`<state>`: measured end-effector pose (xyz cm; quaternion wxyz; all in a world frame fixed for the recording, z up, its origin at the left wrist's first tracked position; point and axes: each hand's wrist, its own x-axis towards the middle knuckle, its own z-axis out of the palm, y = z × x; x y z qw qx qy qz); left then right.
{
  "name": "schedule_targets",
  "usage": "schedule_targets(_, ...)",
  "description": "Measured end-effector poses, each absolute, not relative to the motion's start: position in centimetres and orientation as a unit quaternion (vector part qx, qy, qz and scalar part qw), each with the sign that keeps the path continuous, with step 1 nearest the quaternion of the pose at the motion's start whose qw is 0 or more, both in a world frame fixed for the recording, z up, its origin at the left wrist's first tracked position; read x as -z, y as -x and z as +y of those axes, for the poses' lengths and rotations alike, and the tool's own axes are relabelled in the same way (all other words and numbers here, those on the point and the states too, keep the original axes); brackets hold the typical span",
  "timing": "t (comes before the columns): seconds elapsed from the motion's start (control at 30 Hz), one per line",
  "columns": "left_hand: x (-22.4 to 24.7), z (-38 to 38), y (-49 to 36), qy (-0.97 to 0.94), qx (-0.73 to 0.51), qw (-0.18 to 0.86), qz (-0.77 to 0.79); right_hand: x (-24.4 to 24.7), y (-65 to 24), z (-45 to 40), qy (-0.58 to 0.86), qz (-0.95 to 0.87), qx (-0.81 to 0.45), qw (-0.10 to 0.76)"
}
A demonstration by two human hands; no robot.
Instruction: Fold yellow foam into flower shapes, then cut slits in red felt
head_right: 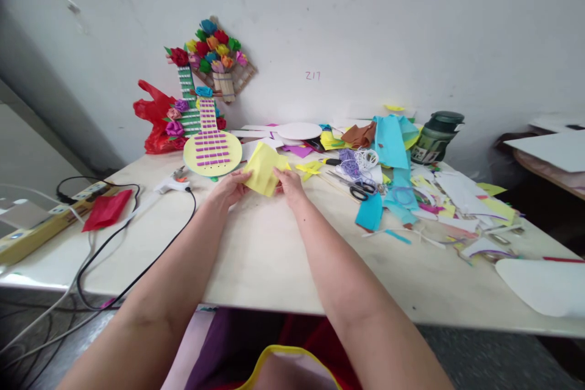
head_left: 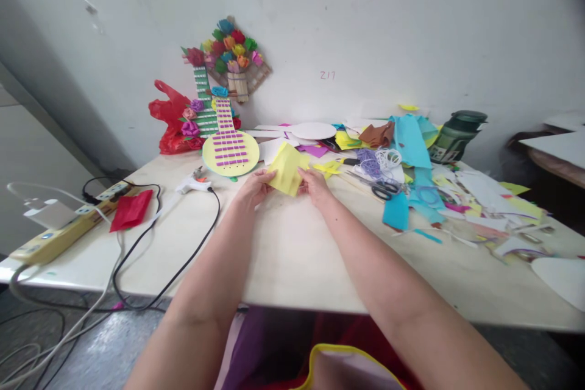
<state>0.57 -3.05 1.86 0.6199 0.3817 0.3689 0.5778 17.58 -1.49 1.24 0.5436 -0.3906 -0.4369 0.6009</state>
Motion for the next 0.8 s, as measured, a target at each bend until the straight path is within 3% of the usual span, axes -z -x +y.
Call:
schedule_targets(0.17,-2.35,-3.55,-0.75,-0.422,-0.533,0.610,0.409,-0.59,-17.56,-1.00,0.416,-0.430,-0.574,0.559)
schedule_targets(0.5,-2.05,-3.19,-0.43,-0.447,-0.558,0.523,0.464,-0.60,-17.53,-1.46,0.411,-0.503,-0.574,0.498)
schedule_targets(0.8,-2.28,-3.20,-0.39,-0.478,-0.554,0.508,0.454,-0.37,-17.77,-1.26,0.419,-0.514,-0.547,0.510)
